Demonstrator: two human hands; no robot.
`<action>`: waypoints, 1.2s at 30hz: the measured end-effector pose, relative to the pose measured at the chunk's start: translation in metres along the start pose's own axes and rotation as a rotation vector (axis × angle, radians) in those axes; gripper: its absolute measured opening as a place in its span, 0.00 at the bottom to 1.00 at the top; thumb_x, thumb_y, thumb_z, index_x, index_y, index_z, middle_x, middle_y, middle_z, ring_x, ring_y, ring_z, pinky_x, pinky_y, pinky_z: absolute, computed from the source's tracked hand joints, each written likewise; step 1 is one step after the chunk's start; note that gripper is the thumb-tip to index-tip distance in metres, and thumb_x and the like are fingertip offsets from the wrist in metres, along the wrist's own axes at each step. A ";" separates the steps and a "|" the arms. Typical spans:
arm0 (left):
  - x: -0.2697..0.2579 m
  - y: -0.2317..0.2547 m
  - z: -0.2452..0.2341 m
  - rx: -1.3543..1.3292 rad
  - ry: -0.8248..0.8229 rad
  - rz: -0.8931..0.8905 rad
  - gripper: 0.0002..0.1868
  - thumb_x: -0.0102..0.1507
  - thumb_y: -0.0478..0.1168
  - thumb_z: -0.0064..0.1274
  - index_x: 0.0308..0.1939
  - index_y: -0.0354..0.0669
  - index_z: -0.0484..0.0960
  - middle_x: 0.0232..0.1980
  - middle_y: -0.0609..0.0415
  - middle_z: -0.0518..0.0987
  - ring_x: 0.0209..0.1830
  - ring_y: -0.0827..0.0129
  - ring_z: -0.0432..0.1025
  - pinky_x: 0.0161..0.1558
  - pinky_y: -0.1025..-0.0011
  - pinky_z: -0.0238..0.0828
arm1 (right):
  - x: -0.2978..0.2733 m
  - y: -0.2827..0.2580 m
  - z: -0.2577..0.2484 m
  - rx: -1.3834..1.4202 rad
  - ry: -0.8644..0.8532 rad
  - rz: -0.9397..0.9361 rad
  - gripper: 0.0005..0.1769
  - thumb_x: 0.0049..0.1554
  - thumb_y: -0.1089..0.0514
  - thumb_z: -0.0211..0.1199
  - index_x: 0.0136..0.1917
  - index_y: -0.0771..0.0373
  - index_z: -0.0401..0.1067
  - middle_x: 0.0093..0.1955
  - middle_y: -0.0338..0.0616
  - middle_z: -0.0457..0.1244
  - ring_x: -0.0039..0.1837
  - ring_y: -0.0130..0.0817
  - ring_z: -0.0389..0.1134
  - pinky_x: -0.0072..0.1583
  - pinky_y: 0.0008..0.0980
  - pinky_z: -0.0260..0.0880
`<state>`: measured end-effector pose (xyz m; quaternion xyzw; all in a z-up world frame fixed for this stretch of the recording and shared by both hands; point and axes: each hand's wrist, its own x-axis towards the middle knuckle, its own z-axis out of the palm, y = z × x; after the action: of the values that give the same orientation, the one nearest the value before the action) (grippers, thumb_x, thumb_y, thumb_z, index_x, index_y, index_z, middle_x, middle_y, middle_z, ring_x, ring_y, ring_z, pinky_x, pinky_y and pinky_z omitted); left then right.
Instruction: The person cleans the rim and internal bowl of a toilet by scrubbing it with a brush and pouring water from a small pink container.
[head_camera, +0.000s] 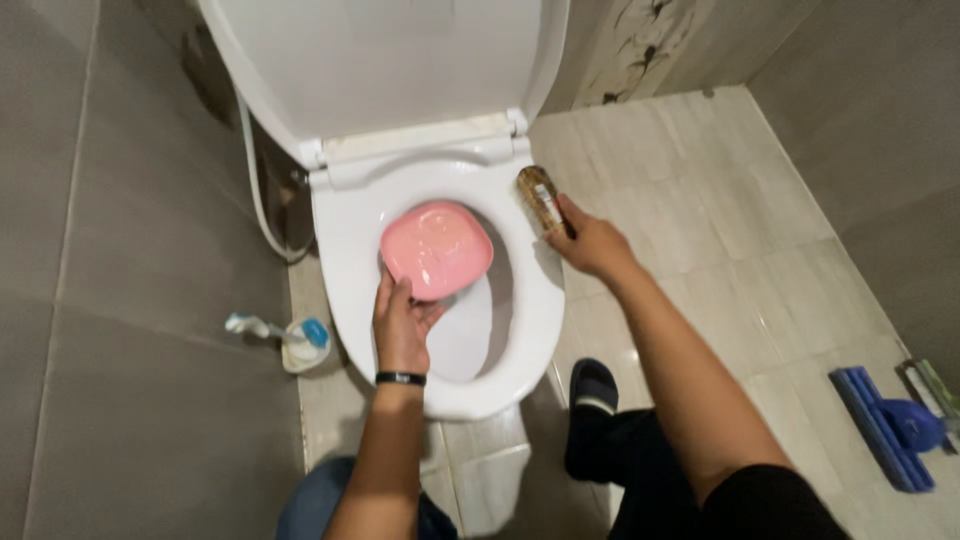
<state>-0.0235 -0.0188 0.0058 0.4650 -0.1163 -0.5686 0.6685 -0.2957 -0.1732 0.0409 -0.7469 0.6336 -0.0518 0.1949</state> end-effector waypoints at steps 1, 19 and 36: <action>0.000 0.000 0.003 0.014 0.005 -0.014 0.31 0.68 0.45 0.41 0.77 0.56 0.61 0.60 0.54 0.77 0.50 0.64 0.75 0.49 0.64 0.74 | -0.001 -0.001 0.002 0.023 0.014 -0.005 0.48 0.54 0.34 0.60 0.83 0.44 0.50 0.61 0.54 0.69 0.62 0.54 0.70 0.63 0.45 0.68; 0.011 -0.007 0.010 0.062 0.038 -0.040 0.31 0.68 0.44 0.43 0.77 0.56 0.61 0.61 0.56 0.77 0.50 0.69 0.75 0.47 0.66 0.74 | 0.038 -0.005 -0.003 0.003 -0.037 -0.003 0.51 0.52 0.34 0.62 0.83 0.40 0.47 0.62 0.52 0.68 0.62 0.53 0.70 0.62 0.44 0.68; 0.005 -0.003 0.002 0.061 0.038 -0.009 0.32 0.68 0.43 0.44 0.78 0.53 0.61 0.59 0.53 0.78 0.48 0.67 0.75 0.47 0.64 0.74 | 0.030 -0.036 -0.001 -0.126 0.210 -0.148 0.48 0.57 0.44 0.65 0.84 0.40 0.47 0.54 0.55 0.66 0.51 0.54 0.71 0.53 0.48 0.71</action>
<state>-0.0247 -0.0242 0.0027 0.4965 -0.1186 -0.5589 0.6535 -0.2568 -0.1978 0.0494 -0.7928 0.5957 -0.1042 0.0759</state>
